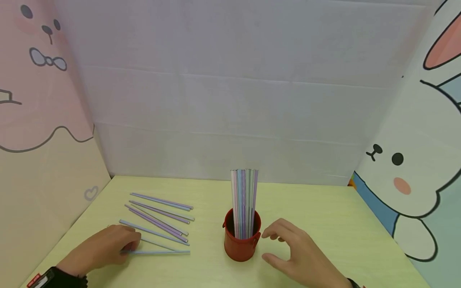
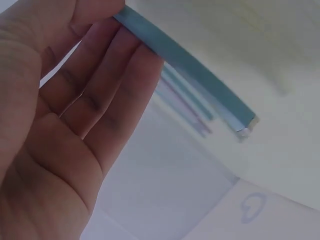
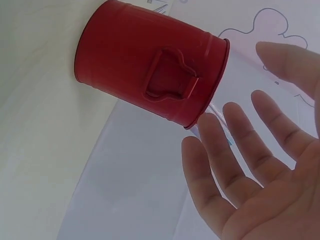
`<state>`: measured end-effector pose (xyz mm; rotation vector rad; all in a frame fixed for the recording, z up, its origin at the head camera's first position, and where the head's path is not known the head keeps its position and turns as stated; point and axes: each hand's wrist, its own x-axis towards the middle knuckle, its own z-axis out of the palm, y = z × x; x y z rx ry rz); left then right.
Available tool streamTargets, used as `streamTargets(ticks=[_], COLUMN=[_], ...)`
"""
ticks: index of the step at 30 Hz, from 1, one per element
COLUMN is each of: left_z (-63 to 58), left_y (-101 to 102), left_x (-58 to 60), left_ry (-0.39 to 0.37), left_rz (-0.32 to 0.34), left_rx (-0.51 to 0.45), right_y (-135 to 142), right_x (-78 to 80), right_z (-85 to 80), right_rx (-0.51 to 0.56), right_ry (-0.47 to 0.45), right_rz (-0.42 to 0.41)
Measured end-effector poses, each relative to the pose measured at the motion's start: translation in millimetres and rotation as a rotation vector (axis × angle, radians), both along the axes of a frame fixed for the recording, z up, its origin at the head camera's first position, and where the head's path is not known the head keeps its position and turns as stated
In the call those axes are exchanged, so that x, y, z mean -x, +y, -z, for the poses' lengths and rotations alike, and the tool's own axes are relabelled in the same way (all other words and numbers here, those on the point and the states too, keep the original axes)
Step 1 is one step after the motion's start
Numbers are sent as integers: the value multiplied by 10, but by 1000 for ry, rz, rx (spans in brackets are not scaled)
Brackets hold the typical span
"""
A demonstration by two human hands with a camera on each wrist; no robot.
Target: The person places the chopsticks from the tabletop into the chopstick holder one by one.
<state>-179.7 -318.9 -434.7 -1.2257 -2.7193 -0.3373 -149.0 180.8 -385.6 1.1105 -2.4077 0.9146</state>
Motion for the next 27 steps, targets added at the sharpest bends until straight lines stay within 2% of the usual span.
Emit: streamTargets(ticks=[6, 12, 15, 19, 24, 27], left_z=[-266, -459, -556, -673, -773, -808], left_y=[391, 853, 1090, 1393, 1703, 1858], left_x=[-130, -200, -202, -171, -119, -93], left_ry=[-17, 95, 75, 21, -28, -22], left_rz=[66, 143, 171, 171, 170, 180], left_rx=[-47, -60, -58, -45, -43, -50], right_y=[-25, -155, -252, -382, -522, -581], right_x=[-19, -53, -60, -52, -12, 12], right_z=[-65, -207, -267, -320, -375, -409], right_rx=[-1, -25, -51, -120, -206, -243], right_ry=[35, 34, 45, 75, 107, 107], right_rz=[-2, -40, -70, -78, -50, -25])
